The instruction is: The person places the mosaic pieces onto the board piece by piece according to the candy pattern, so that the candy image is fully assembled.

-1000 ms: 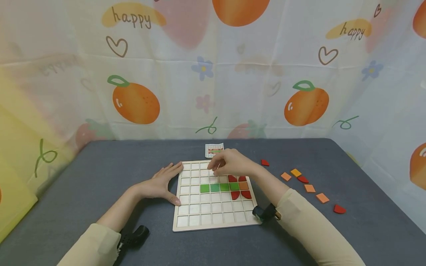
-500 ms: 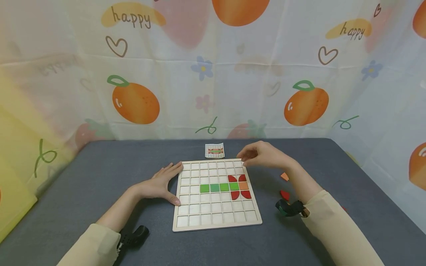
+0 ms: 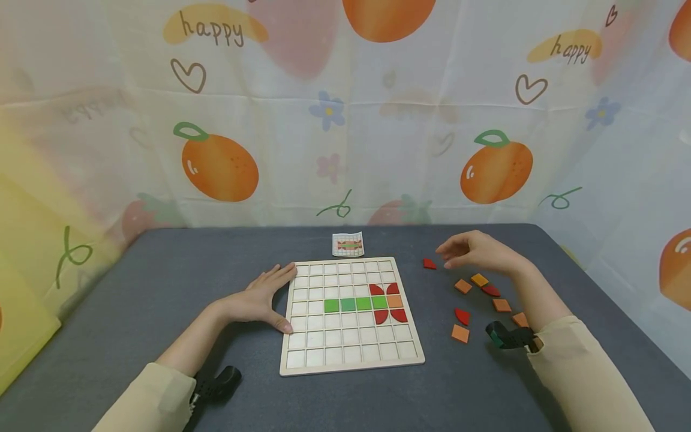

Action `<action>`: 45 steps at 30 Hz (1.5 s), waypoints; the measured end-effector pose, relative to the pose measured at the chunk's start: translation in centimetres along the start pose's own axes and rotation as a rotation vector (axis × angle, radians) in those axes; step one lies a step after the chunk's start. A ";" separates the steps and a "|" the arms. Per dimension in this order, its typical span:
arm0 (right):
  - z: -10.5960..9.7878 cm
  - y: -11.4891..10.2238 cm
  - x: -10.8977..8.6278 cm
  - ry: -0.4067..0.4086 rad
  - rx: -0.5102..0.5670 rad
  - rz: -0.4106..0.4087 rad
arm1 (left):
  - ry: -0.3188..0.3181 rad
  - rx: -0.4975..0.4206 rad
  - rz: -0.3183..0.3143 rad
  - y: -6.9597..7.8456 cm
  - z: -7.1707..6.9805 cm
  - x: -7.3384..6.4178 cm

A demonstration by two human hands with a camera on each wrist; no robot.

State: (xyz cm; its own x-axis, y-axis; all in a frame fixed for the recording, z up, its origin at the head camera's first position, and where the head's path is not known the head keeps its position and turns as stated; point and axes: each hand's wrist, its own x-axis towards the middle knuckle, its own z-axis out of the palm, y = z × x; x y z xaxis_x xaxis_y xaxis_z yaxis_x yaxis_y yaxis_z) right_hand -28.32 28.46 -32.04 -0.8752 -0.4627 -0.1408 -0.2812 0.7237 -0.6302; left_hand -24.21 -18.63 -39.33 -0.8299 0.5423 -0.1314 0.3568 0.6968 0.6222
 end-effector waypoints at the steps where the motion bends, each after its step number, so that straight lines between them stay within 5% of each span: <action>1: -0.2 0.5 -0.2 -0.002 0.005 0.011 | 0.000 0.000 0.000 0.0 0.0 0.0; 12: -1.6 4.7 -1.6 -0.019 0.024 0.109 | 0.000 -0.007 -0.001 -0.3 0.0 0.2; 23: -1.6 6.6 -2.4 -0.076 0.010 0.231 | -0.004 -0.004 0.004 0.0 0.1 0.1; 45: -0.9 6.2 -1.8 -0.028 -0.102 0.219 | 0.007 0.002 -0.008 0.0 0.0 0.1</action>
State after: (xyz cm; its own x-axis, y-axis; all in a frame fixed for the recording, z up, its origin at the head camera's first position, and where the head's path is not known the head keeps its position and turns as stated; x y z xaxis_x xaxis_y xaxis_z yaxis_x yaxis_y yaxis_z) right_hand -28.79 34.24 -34.98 -0.9090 -0.3018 -0.2874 -0.1254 0.8558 -0.5019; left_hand -24.23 -18.55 -39.35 -0.8357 0.5332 -0.1315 0.3507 0.7024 0.6193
